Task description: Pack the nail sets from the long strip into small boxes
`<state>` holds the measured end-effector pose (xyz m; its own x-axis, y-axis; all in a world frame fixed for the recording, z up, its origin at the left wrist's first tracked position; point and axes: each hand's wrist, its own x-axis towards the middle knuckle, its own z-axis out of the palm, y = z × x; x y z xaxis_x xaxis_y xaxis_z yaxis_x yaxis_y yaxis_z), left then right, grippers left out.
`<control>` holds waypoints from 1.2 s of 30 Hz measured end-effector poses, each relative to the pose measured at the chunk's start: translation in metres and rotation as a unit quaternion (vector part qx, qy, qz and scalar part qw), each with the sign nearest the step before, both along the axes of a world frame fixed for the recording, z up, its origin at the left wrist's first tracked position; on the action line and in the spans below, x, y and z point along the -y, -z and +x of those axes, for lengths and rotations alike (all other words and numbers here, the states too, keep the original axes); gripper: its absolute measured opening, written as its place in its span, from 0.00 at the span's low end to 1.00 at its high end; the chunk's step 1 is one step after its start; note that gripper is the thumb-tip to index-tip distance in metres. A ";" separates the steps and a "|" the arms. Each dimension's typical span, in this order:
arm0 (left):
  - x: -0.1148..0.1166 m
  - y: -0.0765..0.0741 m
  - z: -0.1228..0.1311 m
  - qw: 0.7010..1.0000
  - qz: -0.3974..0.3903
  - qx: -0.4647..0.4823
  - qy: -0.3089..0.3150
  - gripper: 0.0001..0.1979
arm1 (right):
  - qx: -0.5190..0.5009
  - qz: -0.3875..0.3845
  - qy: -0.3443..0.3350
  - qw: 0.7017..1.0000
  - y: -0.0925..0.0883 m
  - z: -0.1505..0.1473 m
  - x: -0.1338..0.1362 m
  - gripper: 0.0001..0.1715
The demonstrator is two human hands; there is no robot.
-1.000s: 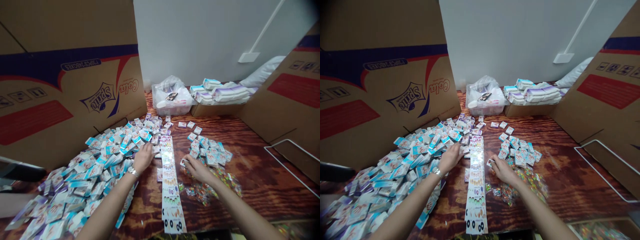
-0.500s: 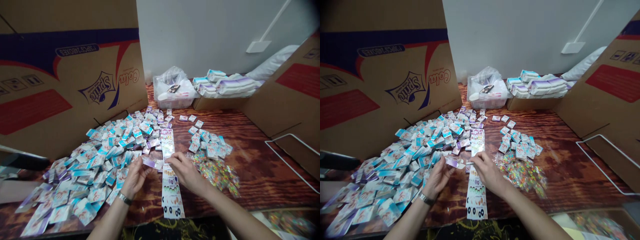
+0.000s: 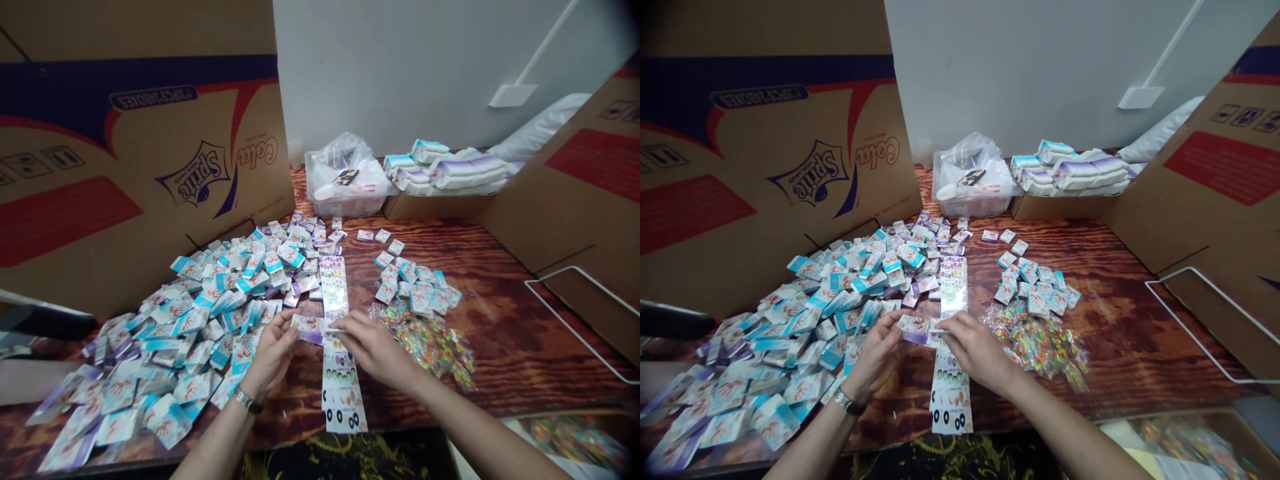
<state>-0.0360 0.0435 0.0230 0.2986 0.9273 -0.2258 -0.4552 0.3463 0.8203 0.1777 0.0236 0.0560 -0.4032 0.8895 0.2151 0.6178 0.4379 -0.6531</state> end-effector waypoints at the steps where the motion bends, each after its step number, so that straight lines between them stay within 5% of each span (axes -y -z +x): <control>1: 0.000 -0.001 -0.002 1.000 0.021 -0.011 0.015 0.22 | -0.042 -0.058 0.010 0.997 0.000 0.003 -0.002 0.12; 6: -0.002 -0.003 -0.008 0.984 0.141 -0.069 0.082 0.23 | -0.137 -0.249 0.052 0.957 0.007 0.011 -0.011 0.08; 12: 0.003 0.002 -0.007 0.947 0.227 -0.157 0.165 0.20 | -0.171 -0.228 0.085 0.955 0.011 0.004 -0.011 0.09; 14: 0.006 0.004 -0.006 0.902 0.304 -0.263 0.159 0.21 | -0.180 -0.222 0.093 0.954 0.011 0.001 -0.009 0.09; 19: 0.016 0.006 -0.002 0.711 0.497 -0.491 0.087 0.25 | -0.145 -0.202 0.044 0.968 0.003 0.001 -0.001 0.06; 25: 0.029 0.014 0.011 0.598 0.530 -0.601 -0.017 0.24 | -0.076 -0.083 0.009 0.994 -0.008 -0.004 0.007 0.09; 30: 0.035 0.017 0.020 0.559 0.549 -0.621 -0.026 0.29 | -0.079 -0.035 0.076 0.993 -0.002 -0.015 0.008 0.08; 36: 0.035 0.028 0.022 0.569 0.542 -0.618 -0.022 0.28 | -0.098 -0.078 0.087 0.988 0.002 -0.021 0.011 0.05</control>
